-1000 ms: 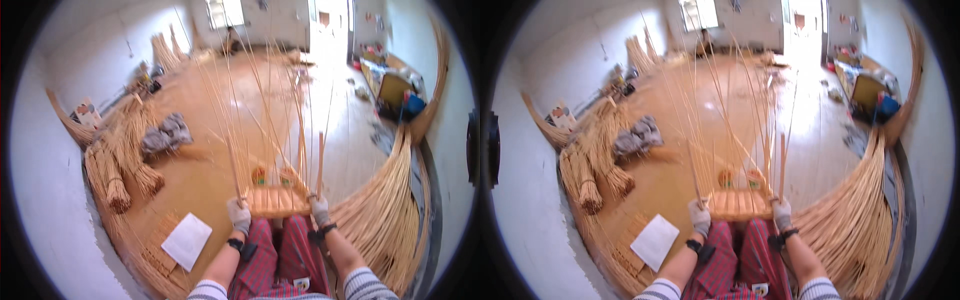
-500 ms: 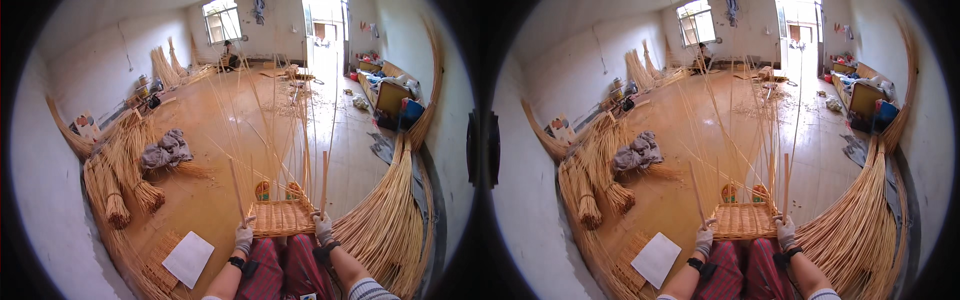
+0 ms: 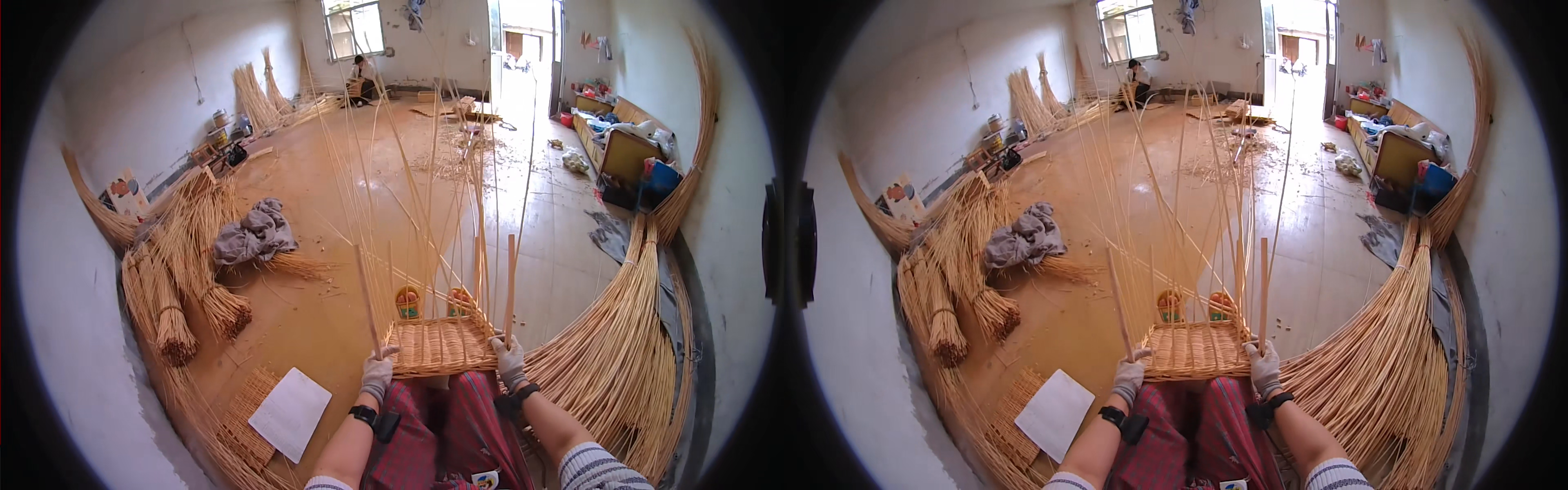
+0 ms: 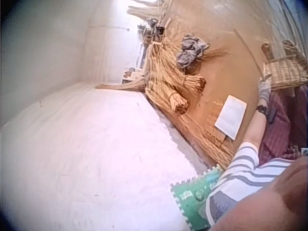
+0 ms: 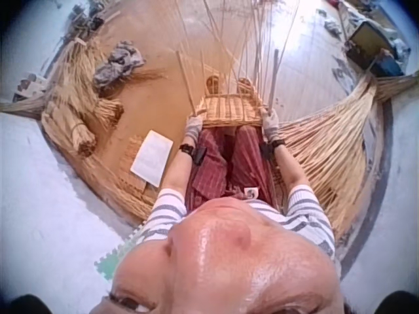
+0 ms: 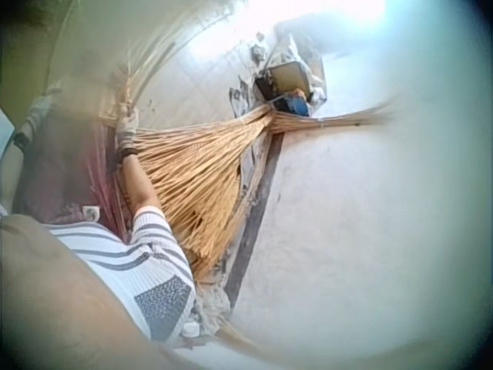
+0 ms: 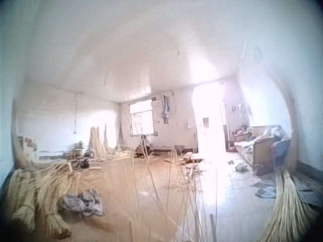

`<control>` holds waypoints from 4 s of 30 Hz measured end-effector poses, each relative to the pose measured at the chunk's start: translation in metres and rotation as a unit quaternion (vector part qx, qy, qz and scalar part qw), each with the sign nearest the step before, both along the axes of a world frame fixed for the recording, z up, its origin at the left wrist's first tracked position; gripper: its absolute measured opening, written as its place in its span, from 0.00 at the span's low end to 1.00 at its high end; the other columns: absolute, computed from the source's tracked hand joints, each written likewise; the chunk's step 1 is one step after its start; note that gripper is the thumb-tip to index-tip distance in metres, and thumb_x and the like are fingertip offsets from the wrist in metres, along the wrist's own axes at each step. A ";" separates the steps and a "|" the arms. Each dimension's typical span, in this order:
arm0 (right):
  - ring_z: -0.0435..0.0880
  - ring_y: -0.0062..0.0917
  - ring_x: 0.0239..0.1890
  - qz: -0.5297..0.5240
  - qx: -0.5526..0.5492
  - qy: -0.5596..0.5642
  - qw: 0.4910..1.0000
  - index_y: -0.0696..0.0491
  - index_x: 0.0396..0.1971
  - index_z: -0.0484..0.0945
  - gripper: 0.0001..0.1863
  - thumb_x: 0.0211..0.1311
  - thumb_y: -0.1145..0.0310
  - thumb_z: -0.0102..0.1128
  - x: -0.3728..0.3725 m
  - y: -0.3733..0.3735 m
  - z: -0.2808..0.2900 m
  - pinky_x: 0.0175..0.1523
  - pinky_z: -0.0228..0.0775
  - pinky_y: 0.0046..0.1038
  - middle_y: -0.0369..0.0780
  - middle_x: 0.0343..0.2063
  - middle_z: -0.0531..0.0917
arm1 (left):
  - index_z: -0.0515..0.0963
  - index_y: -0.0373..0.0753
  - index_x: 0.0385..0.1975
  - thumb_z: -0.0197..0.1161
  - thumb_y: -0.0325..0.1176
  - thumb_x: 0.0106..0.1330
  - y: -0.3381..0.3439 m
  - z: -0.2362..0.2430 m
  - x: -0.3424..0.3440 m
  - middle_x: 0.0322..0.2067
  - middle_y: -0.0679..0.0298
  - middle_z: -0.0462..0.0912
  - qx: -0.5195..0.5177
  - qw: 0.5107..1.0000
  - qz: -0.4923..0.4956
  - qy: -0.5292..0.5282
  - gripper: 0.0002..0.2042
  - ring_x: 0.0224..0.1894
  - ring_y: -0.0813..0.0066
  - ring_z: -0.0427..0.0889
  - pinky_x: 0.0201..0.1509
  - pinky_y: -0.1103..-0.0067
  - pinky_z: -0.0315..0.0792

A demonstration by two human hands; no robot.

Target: Weaving a wicker or straw basket using long plant fibers.

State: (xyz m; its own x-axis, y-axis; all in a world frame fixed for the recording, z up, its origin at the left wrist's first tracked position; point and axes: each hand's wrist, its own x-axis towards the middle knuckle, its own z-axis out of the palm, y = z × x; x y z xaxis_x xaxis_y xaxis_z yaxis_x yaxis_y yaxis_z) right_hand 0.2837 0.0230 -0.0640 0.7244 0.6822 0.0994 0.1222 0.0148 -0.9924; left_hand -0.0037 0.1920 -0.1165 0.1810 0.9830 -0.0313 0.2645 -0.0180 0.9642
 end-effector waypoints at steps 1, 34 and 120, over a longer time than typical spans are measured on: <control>0.78 0.18 0.40 -0.002 -0.011 0.001 1.000 0.57 0.41 0.82 0.09 0.66 0.68 0.63 0.005 0.000 0.002 0.51 0.71 0.24 0.35 0.38 0.84 | 0.89 0.44 0.37 0.52 0.17 0.65 -0.004 0.006 0.004 0.52 0.58 0.83 0.002 1.000 -0.005 -0.001 0.17 0.56 0.70 0.80 0.61 0.81 0.71; 0.75 0.15 0.33 0.011 -0.044 -0.020 0.999 0.58 0.48 0.78 0.15 0.64 0.70 0.65 0.005 -0.003 0.012 0.44 0.72 0.21 0.31 0.30 0.79 | 0.82 0.53 0.48 0.67 0.33 0.59 -0.105 0.123 0.030 0.52 0.63 0.75 0.485 0.830 -0.004 0.275 0.16 0.60 0.57 0.72 0.68 0.61 0.63; 0.71 0.34 0.66 -0.039 -0.608 -0.291 0.737 0.49 0.68 0.65 0.30 0.67 0.59 0.52 0.107 -0.308 -0.121 0.70 0.62 0.36 0.44 0.63 0.74 | 0.76 0.37 0.60 0.43 0.41 0.77 -0.199 0.091 0.067 0.66 0.52 0.68 0.380 0.845 -0.328 0.184 0.21 0.73 0.44 0.57 0.75 0.56 0.50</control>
State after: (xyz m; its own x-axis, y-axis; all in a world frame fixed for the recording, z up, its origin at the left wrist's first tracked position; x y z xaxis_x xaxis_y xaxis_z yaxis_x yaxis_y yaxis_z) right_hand 0.3908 -0.2848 -0.1847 0.8423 0.4810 -0.2432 0.4856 -0.8730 -0.0449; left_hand 0.0636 -0.0071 -0.0255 0.8103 0.4362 0.3915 0.2368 -0.8547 0.4620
